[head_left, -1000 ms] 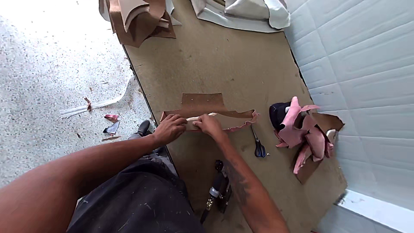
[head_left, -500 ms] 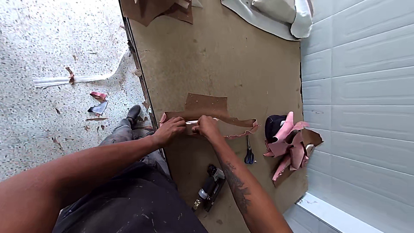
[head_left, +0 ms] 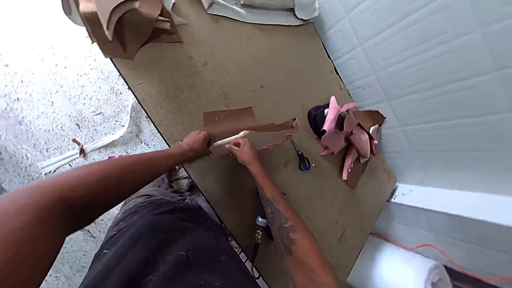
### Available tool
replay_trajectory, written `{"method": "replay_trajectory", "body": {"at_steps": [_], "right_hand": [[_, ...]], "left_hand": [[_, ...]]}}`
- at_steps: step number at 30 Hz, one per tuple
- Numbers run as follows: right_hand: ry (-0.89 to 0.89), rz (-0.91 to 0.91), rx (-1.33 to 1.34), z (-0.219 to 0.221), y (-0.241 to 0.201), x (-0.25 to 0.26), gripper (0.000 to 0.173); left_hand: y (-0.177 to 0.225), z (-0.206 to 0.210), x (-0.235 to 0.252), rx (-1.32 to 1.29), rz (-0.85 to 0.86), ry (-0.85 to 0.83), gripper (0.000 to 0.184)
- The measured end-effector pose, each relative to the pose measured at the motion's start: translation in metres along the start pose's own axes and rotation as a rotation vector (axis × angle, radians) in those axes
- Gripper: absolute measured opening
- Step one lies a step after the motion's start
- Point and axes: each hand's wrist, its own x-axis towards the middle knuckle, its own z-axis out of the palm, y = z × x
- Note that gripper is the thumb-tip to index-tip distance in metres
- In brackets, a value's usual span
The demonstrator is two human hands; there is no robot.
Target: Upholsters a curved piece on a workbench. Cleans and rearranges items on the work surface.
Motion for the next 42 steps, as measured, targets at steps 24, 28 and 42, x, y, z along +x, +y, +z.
{"method": "replay_trajectory", "body": {"at_steps": [24,28,42], "right_hand": [[0.622,0.869,0.177,0.054,0.057,-0.199,0.056],[0.466,0.673,0.365,0.058,-0.027,-0.184,0.03],[0.334,0.585,0.195,0.068,-0.086,-0.124,0.011]], "left_hand": [[0.022,-0.043,0.038,0.556,0.366,-0.444,0.025],[0.013,-0.042,0.045,0.519,0.443,-0.436,0.025],[0.003,-0.041,0.053,0.459,0.452,-0.465,0.033]]}}
